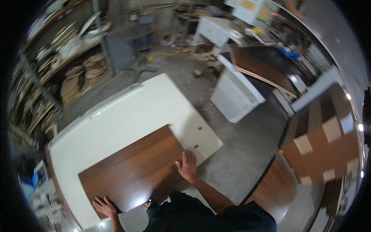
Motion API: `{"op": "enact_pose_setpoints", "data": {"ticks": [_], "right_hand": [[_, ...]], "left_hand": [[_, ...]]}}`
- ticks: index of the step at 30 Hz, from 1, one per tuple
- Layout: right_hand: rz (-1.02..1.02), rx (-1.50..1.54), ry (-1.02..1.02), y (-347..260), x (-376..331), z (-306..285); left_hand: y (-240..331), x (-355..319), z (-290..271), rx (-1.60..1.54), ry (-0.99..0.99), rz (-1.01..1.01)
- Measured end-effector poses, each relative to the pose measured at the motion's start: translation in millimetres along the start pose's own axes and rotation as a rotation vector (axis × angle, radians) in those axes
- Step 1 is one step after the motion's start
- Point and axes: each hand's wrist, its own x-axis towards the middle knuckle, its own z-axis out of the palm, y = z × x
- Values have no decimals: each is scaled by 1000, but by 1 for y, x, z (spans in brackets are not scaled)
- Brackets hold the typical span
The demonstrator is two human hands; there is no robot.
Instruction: The person walks through a warehouse carrying a pallet jack, then places wooden panels on a workbench. They use a utility knife to trim edges of the panels and stack them on a pallet. The person handles multiple panels one at a time, flipping and aligning them before stacking.
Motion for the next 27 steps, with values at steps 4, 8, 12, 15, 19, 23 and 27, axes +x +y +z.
{"op": "enact_pose_setpoints", "data": {"ticks": [4,8,12,15,19,23,27], "right_hand": [[5,-74,-88,-24,8,4],[-90,80,0,4,45,58],[-103,-216,-179,28,61,68],[-344,-270,183,6,92,55],[-175,-170,-72,-2,102,37],[-198,-198,-76,0,102,32],[-273,-146,-68,-19,88,28]], "left_hand": [[-27,24,23,-571,31,-115],[15,43,-10,-220,45,-155],[30,7,7,-211,57,-240],[49,16,29,-209,139,-272],[61,10,22,-254,104,-283],[62,6,13,-276,129,-277],[56,5,13,-263,129,-280]]}}
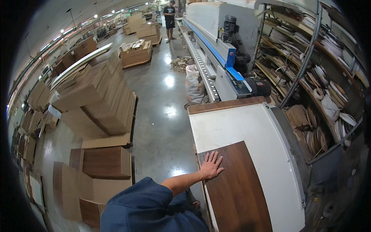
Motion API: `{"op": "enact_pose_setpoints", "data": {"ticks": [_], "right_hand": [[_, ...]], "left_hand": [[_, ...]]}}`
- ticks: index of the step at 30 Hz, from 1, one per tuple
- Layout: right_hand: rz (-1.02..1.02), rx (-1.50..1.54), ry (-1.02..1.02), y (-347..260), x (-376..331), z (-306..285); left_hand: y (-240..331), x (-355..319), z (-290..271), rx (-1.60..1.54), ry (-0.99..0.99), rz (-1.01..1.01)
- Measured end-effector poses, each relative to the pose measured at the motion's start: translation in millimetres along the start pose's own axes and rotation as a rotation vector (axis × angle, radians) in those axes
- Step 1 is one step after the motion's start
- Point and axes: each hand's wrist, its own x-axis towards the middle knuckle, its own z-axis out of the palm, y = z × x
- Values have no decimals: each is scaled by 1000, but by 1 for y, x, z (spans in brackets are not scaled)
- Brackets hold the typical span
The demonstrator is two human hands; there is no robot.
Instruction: The person walks through a warehouse carrying a pallet jack, then places wooden panels on a workbench. They use a utility knife to trim edges of the panels and stack them on a pallet. The person handles multiple panels one at a time, flipping and aligning them before stacking.
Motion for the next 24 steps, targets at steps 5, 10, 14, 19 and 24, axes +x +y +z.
{"op": "enact_pose_setpoints", "data": {"ticks": [5,10,14,19,24], "right_hand": [[-74,37,12,15,2,13],[-93,58,21,23,-5,21],[-107,83,22,1,2,-6],[-127,144,28,5,18,-2],[-169,187,40,5,24,2]], "left_hand": [[-13,-2,3,10,81,-8],[-11,-2,-2,-10,33,-10],[-14,-23,-6,-3,24,-59],[-33,-59,-18,11,-17,-62],[-90,-74,-28,3,-23,-204]]}}
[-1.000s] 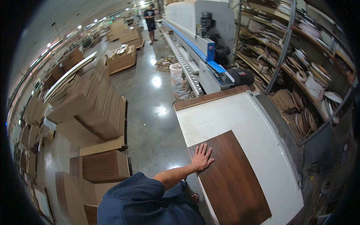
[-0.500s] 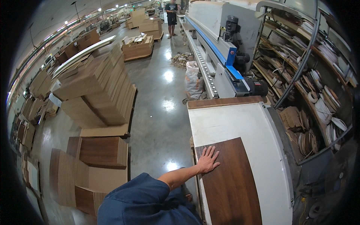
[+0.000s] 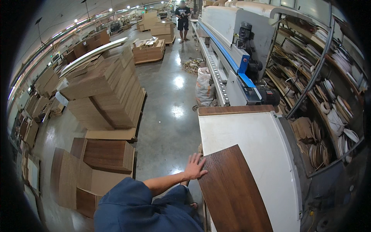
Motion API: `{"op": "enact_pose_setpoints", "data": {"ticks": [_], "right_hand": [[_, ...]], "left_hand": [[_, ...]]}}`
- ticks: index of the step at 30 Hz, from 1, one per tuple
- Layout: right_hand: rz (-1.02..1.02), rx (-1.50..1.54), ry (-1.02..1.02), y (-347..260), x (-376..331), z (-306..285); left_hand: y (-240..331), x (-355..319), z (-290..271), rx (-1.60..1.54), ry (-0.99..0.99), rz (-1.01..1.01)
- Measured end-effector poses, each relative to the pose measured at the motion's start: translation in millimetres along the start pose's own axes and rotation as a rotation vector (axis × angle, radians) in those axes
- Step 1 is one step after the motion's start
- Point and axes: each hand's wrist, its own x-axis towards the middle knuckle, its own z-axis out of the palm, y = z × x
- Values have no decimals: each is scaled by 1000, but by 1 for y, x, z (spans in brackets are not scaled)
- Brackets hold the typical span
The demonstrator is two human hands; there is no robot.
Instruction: The person walks through a warehouse carrying a pallet jack, then places wooden panels on a workbench. They use a utility knife to trim edges of the panels and stack them on a pallet. The person handles multiple panels one at a time, flipping and aligning them before stacking.
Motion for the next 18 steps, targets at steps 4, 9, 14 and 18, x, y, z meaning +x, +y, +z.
{"op": "enact_pose_setpoints", "data": {"ticks": [4,9,14,18], "right_hand": [[-29,30,21,4,-5,-1],[-99,89,71,7,-13,14],[-142,141,101,-92,-16,21],[-169,169,98,-213,-29,28]], "left_hand": [[-39,12,-9,-63,-1,-193],[-72,34,-7,-488,-190,-118],[-116,45,0,-914,-394,-78],[-193,54,-4,-877,-575,-118]]}}
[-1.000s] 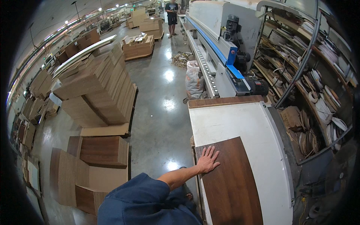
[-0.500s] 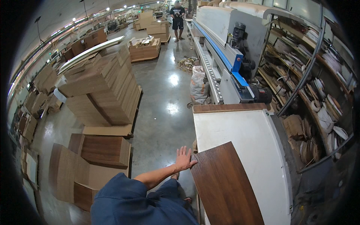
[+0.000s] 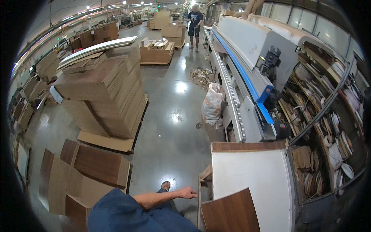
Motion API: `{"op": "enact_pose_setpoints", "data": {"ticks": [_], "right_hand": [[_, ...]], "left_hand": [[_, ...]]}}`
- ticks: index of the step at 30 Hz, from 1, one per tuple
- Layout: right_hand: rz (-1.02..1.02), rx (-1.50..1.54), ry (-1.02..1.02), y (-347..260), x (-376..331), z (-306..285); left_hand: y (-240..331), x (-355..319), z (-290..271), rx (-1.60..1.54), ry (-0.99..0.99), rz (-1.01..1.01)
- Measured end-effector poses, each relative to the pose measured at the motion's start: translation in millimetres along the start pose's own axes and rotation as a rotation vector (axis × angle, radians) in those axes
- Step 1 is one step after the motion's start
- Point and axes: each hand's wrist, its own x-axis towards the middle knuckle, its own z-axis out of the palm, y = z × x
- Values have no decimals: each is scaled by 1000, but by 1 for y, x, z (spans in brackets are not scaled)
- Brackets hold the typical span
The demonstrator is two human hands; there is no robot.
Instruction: The person walks through a warehouse carrying a pallet jack, then places wooden panels on a workbench. They use a utility knife to trim edges of the panels and stack them on a pallet. The person handles multiple panels one at a time, flipping and aligning them before stacking.
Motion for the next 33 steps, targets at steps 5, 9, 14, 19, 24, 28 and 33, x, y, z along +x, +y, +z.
{"op": "enact_pose_setpoints", "data": {"ticks": [5,9,14,19,24,28,33], "right_hand": [[-69,67,-33,-167,24,79],[-220,403,-246,-303,57,164],[-144,1007,-816,-516,23,221],[140,1122,-1444,-693,-43,241],[69,1072,-1589,-756,-80,273],[137,1013,-1637,-779,-81,298],[172,1049,-1641,-815,-74,318]], "left_hand": [[-58,-6,-124,242,77,-31],[-18,-7,-327,192,405,45],[112,-56,-517,-579,1228,483],[30,-26,-533,-515,975,270],[-84,-14,-440,-900,706,-213],[-100,-13,-421,-1131,664,-406],[-98,4,-485,-1069,751,-190]]}}
